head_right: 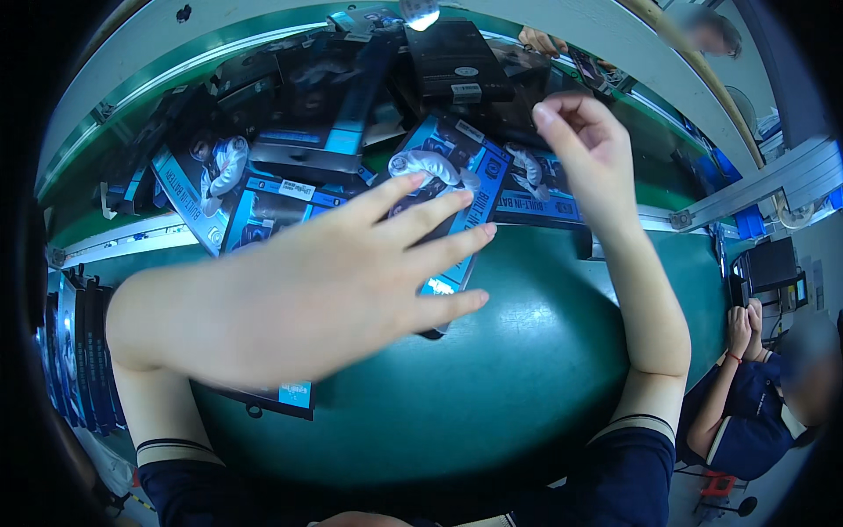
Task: The recorder is seen folding cardboard boxes and placing batteries inside them on an assembly line.
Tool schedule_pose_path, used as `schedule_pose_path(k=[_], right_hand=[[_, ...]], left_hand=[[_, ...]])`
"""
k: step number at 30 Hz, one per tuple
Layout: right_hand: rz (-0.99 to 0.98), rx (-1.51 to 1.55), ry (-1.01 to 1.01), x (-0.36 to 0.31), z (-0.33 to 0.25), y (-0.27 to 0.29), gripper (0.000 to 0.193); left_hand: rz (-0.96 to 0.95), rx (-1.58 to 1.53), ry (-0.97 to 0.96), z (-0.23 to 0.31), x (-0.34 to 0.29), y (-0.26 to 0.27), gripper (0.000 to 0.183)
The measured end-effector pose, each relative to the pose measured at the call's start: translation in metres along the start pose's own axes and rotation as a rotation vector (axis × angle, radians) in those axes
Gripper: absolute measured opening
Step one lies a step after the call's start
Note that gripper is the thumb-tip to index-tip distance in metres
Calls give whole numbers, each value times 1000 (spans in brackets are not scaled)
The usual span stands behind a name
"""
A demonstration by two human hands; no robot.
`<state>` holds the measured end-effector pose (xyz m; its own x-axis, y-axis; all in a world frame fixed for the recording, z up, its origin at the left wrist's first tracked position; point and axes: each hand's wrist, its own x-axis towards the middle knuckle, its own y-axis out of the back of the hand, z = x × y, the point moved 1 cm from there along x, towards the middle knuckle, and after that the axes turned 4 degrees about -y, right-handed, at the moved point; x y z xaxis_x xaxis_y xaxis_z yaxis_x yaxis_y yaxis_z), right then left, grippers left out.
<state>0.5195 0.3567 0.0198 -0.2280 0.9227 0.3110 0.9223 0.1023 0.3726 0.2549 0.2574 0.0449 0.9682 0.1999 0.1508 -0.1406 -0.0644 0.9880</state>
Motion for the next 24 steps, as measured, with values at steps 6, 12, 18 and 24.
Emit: schedule_pose_path(k=[6,12,18,24], right_hand=[[-430,-497,810,-38,-19,-44,83],[-503,-628,956,-50,-17,-64,81],[-317,-577,1065,-55,-7,-60,67],[-266,-577,1125,-53,-12,-59,65]], left_hand=[[-240,-107,-112,69,-5,12,46],[-336,256,223,85,-8,8,49],[-61,385,403,88,5,-5,43],[-211,619,164,106,9,-5,44]])
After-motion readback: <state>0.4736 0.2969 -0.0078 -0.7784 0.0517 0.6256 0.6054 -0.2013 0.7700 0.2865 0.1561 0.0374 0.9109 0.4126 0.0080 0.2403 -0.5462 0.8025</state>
